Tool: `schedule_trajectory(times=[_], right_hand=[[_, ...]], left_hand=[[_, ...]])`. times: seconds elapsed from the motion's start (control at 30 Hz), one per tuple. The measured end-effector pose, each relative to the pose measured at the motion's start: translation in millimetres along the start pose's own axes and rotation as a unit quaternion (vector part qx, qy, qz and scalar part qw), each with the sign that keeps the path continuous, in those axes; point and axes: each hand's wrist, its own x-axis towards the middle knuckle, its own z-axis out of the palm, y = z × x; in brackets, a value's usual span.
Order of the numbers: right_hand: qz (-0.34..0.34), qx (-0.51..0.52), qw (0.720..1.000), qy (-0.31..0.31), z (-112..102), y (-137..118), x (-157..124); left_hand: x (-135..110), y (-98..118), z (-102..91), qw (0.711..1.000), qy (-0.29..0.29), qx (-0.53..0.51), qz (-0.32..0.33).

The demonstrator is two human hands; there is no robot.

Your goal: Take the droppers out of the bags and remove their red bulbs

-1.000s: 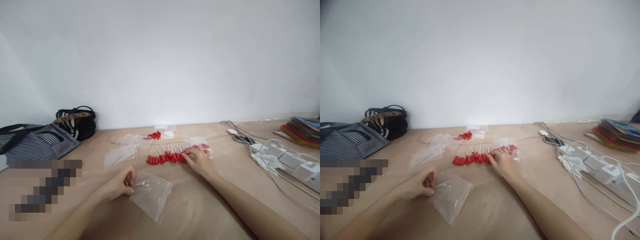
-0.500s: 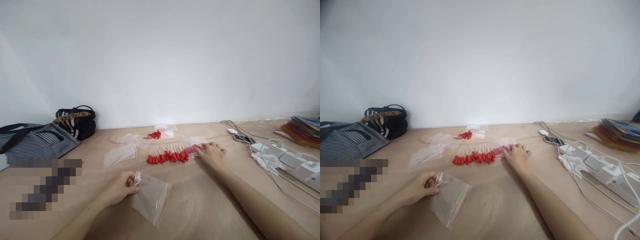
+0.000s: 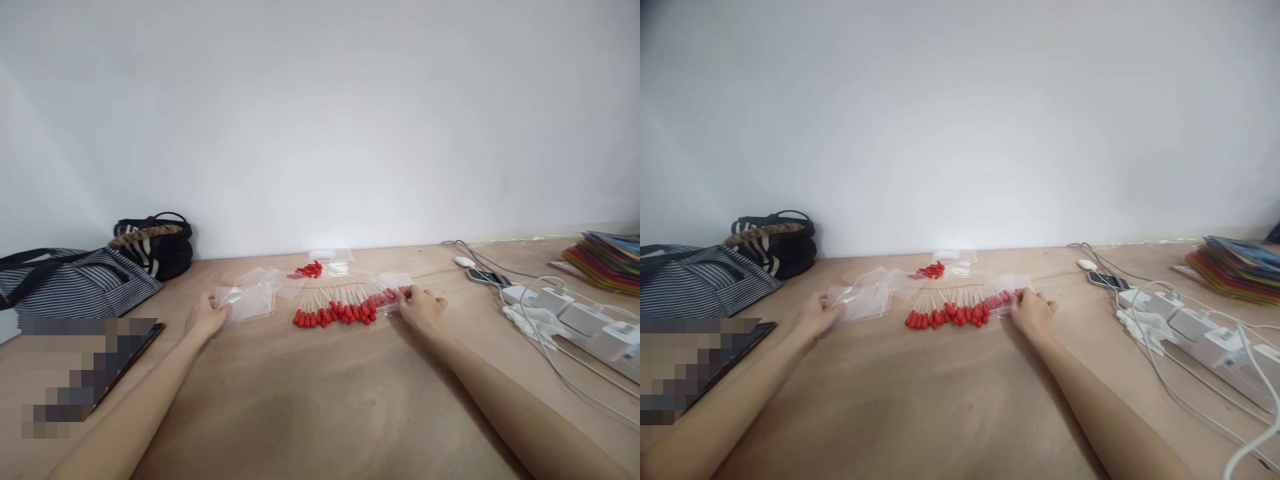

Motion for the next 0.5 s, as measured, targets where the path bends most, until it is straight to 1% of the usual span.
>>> schedule_trajectory(times=[0.03, 0.1, 0.13, 0.17, 0.27, 0.37, 0.43, 0.5], right_hand=[[-0.003, 0.010, 1.000, 0.005, 1, -1, 0], [-0.002, 0.034, 0.999, 0.023, 2, -2, -1], [0.004, 0.049, 0.998, 0.033, 3, -3, -1], [0.013, 0.064, 0.997, 0.045, 3, -3, -1], [0.036, 0.100, 0.991, 0.080, 3, -2, 0], [0.038, 0.116, 0.987, 0.108, -3, -3, 1], [0.034, 0.130, 0.983, 0.129, -8, -6, -1], [0.014, 0.154, 0.977, 0.150, -14, -12, -5]], left_hand=[[-5, 2, 3.4, 0.999, 0.029, 0.034, 0.014], [-18, 8, 11.2, 0.988, 0.085, 0.110, 0.064], [-25, 12, 15.8, 0.980, 0.102, 0.140, 0.098], [-33, 15, 20.7, 0.973, 0.104, 0.156, 0.136], [-54, 24, 35.4, 0.953, 0.065, 0.133, 0.265], [-73, 34, 46.4, 0.918, -0.016, 0.079, 0.388], [-84, 41, 50.9, 0.896, -0.059, 0.050, 0.437], [-93, 47, 53.9, 0.886, -0.077, 0.026, 0.457]])
